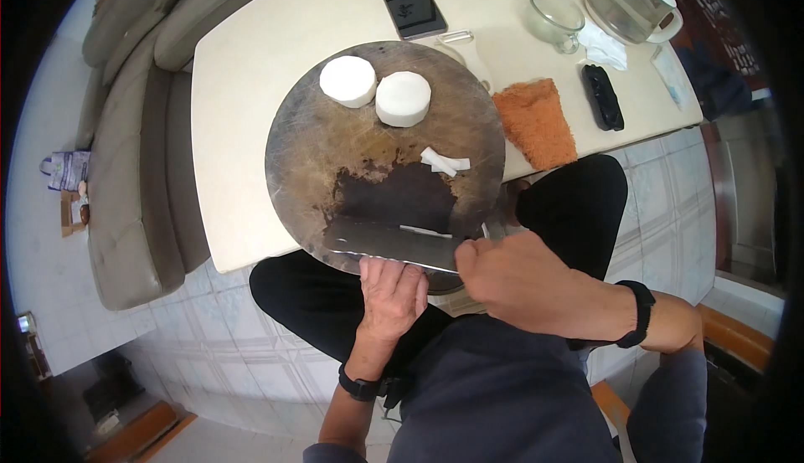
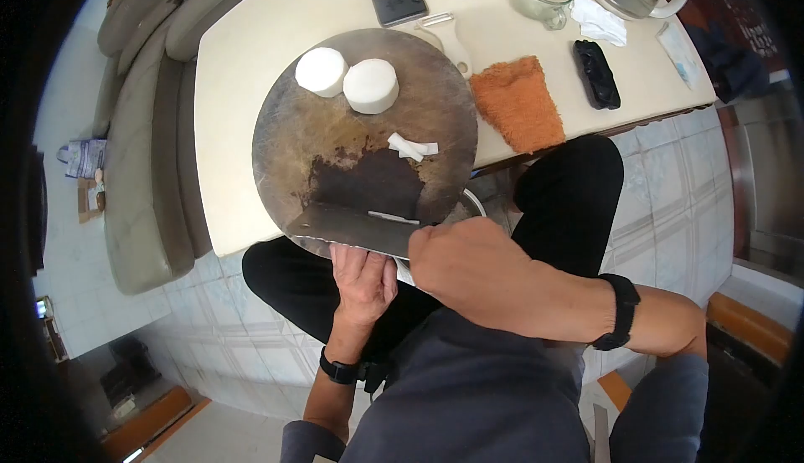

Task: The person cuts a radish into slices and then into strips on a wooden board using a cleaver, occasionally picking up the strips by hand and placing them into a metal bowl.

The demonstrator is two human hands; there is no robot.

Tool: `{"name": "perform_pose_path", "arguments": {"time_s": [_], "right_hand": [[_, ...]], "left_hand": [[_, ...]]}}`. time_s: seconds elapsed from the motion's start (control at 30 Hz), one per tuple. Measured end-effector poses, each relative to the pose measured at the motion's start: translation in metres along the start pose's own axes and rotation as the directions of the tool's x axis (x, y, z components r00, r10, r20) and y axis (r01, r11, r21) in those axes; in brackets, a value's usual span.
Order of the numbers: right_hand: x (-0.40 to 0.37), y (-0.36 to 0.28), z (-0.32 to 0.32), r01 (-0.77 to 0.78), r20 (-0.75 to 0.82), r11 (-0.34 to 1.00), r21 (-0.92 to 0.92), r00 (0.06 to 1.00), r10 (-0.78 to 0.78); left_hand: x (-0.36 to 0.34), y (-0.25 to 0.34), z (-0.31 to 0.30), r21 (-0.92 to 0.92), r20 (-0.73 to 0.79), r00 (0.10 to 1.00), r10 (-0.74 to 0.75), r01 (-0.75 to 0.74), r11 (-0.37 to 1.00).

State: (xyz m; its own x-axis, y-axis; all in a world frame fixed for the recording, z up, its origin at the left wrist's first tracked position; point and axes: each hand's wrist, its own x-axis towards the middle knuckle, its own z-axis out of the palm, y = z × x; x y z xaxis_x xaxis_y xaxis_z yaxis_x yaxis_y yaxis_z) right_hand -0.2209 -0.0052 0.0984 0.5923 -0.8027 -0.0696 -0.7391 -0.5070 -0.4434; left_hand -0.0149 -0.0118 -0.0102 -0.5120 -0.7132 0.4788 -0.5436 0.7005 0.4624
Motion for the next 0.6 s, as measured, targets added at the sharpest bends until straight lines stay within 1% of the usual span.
{"name": "perform_pose_path", "arguments": {"time_s": [0.07,0.13,0.2,0.33,0.47,0.53,0.6], "right_hand": [[0.003,-0.001,0.001,-0.018,-0.011,1.000,0.005,1.000,0.018],[0.005,0.002,0.005,-0.032,-0.026,0.999,0.008,0.999,0.032],[0.004,0.008,0.011,-0.106,-0.043,0.993,0.056,0.993,0.108],[-0.004,0.005,0.010,-0.073,-0.056,0.995,0.066,0.995,0.077],[-0.012,-0.003,0.001,-0.061,0.003,0.998,-0.030,0.998,0.061],[-0.013,-0.005,0.001,-0.064,0.028,0.996,-0.065,0.997,0.065],[-0.012,-0.006,0.004,-0.040,-0.013,0.997,-0.060,0.999,0.039]], "left_hand": [[-0.001,0.000,0.000,0.004,-0.005,1.000,-0.007,0.007,1.000],[0.002,-0.002,0.001,0.062,-0.049,0.996,0.070,-0.067,0.996],[0.003,-0.001,0.002,0.065,-0.053,0.997,0.060,-0.056,0.996],[0.001,0.000,0.003,0.053,-0.068,0.997,0.038,-0.034,0.998],[-0.003,-0.003,0.003,0.041,-0.053,0.998,0.039,-0.037,0.998],[0.000,-0.002,0.002,0.067,-0.061,0.997,0.050,-0.046,0.997],[-0.003,-0.003,0.003,0.037,-0.058,0.998,0.034,-0.032,0.999]]}}
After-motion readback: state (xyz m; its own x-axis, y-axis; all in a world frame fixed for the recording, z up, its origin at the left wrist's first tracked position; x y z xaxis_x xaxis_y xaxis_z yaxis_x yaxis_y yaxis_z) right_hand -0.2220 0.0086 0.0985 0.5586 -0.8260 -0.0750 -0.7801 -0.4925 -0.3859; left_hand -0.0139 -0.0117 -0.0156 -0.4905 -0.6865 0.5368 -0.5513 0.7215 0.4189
